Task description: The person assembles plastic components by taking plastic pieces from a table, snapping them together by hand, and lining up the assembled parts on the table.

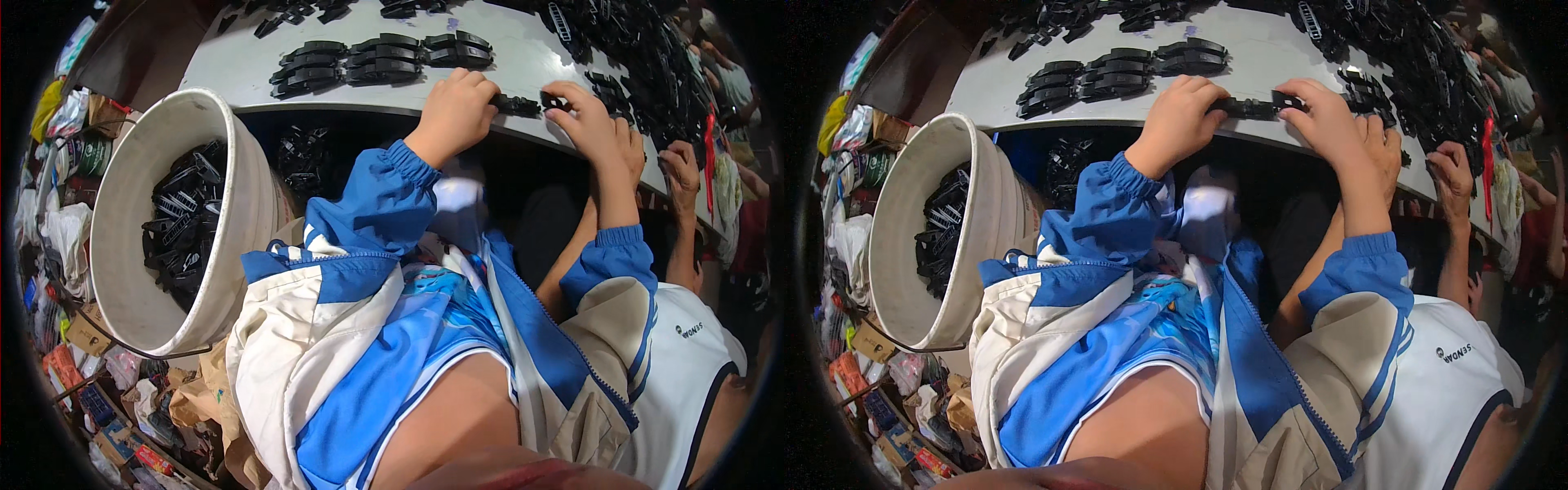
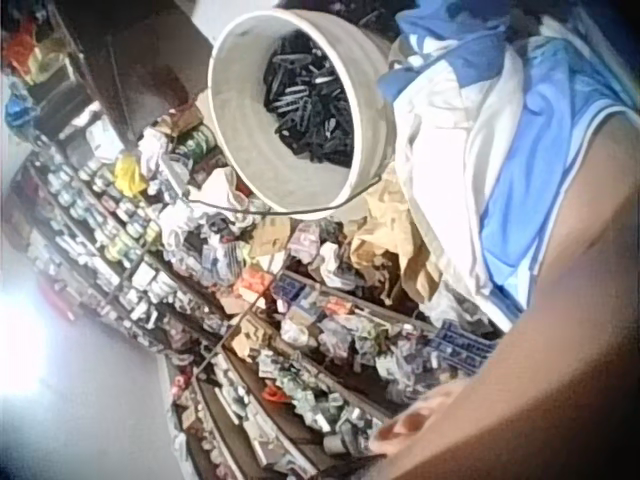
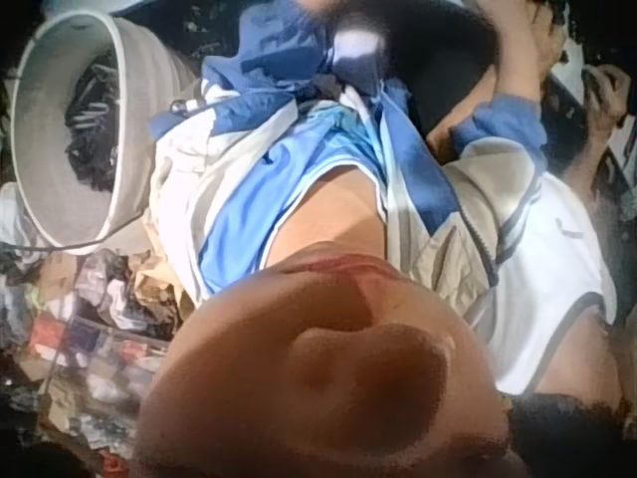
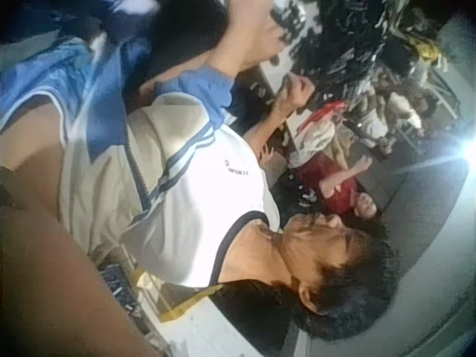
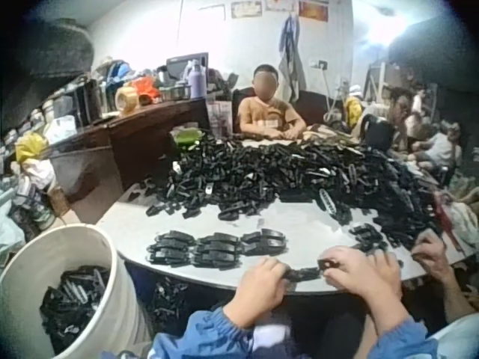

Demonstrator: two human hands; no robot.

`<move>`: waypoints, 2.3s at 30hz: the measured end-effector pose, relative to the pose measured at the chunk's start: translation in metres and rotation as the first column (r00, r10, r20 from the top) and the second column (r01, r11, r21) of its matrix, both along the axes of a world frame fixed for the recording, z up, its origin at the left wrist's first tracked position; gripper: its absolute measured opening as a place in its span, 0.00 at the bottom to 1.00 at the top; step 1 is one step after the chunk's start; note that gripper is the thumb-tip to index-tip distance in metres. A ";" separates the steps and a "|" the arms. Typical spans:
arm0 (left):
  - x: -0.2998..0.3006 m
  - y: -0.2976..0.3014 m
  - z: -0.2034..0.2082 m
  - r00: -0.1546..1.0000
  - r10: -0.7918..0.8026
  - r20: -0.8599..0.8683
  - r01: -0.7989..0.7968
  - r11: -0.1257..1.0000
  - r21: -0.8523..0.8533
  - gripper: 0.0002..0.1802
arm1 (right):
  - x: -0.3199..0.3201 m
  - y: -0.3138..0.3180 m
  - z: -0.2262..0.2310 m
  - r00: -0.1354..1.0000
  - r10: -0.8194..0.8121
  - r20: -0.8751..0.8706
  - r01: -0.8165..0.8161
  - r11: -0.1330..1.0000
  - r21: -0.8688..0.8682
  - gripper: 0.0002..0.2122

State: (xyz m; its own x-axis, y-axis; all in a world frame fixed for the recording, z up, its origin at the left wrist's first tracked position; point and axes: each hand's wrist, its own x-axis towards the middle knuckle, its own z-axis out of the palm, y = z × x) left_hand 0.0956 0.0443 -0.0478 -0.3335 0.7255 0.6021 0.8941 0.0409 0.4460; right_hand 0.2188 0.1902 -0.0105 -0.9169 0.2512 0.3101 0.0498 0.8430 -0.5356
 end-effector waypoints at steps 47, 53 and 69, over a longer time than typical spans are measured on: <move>0.007 -0.133 -0.017 0.956 0.286 0.068 -0.294 0.928 0.230 0.18 | -0.119 -0.021 0.006 0.931 0.305 0.201 -0.358 0.868 0.343 0.46; 0.008 -0.144 -0.009 0.947 0.321 0.033 -0.318 0.912 0.260 0.14 | -0.109 -0.019 0.005 0.886 0.341 0.313 -0.411 0.891 0.192 0.27; 0.046 -0.060 -0.011 -0.160 -0.351 0.923 -0.109 0.935 0.337 0.37 | -0.061 -0.051 0.017 0.935 0.063 0.349 -0.039 0.996 -0.076 0.24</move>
